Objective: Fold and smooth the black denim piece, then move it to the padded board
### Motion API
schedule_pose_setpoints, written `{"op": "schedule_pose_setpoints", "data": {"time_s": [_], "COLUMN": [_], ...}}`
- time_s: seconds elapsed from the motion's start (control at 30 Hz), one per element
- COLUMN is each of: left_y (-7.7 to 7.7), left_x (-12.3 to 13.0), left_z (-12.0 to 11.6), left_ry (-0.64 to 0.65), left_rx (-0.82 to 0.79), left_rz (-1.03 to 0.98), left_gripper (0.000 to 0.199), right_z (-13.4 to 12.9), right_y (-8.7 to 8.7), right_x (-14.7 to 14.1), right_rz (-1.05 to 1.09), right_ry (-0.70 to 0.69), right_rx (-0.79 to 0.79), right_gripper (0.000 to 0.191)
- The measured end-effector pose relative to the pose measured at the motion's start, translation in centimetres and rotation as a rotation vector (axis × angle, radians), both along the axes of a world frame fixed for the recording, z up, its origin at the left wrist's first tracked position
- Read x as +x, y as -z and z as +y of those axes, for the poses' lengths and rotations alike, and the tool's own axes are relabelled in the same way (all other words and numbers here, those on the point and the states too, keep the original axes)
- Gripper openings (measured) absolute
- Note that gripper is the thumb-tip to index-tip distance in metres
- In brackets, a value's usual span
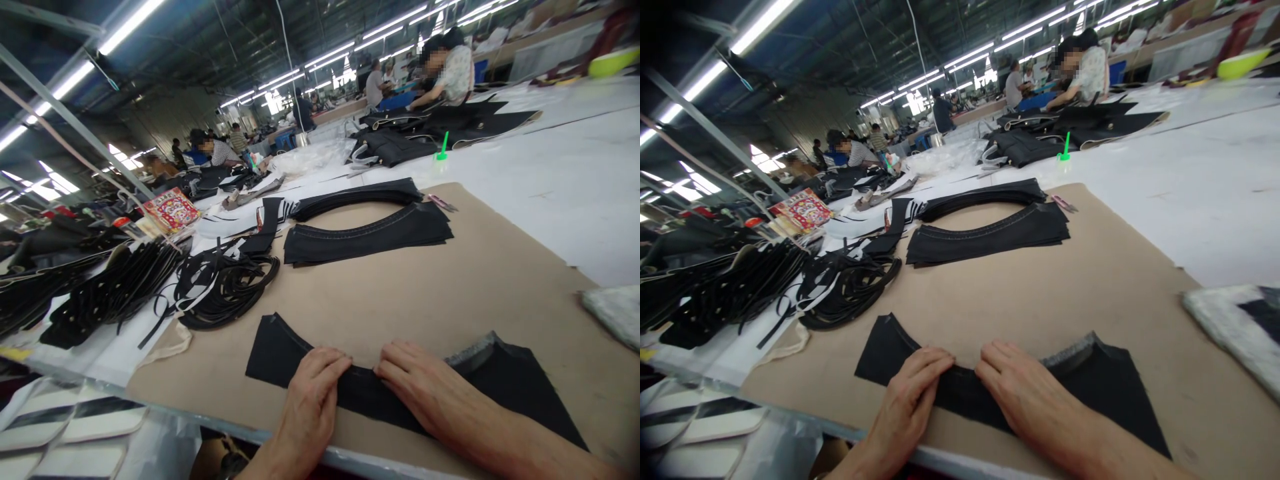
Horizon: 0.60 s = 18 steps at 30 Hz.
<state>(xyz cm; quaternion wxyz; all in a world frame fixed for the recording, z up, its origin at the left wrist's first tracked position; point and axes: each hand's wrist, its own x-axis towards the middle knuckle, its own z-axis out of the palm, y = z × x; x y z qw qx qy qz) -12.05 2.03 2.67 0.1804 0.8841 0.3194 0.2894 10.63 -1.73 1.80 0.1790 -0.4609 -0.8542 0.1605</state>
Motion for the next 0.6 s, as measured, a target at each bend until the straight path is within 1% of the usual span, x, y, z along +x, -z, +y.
{"op": "schedule_pose_setpoints", "data": {"time_s": [0.1,0.17,0.27,0.33,0.4,0.47,0.53,0.6], "left_y": [0.4,0.4,-0.1,-0.7,-1.1,-1.2,-0.8,-0.2], "left_x": [0.2,-0.3,-1.4,-1.8,-1.6,-0.6,0.6,1.6], "left_z": [-0.5,-0.4,0.5,1.2,1.4,0.8,-0.2,-1.2], "left_ry": [0.012,0.031,0.086,0.094,0.049,-0.007,-0.020,-0.011], "left_rx": [0.086,0.163,0.287,0.308,0.260,0.148,0.018,-0.064], "left_rz": [0.125,0.211,0.298,0.328,0.292,0.210,0.134,0.086], "left_gripper": [0.039,0.044,0.051,0.054,0.050,0.045,0.042,0.039], "right_z": [-0.1,-0.3,-0.7,-0.8,-0.9,-0.8,-0.8,-0.8], "right_y": [0.1,0.3,1.0,1.6,2.1,2.2,1.9,1.5], "right_x": [0.0,-0.2,-1.1,-2.1,-3.0,-3.6,-3.7,-3.5], "right_rz": [-0.007,-0.019,-0.035,-0.050,-0.064,-0.072,-0.076,-0.075], "right_ry": [0.015,0.017,0.045,0.095,0.153,0.197,0.214,0.201], "right_rx": [0.013,0.026,0.084,0.135,0.167,0.170,0.146,0.113], "right_gripper": [0.022,0.022,0.022,0.022,0.021,0.022,0.023,0.021]}}
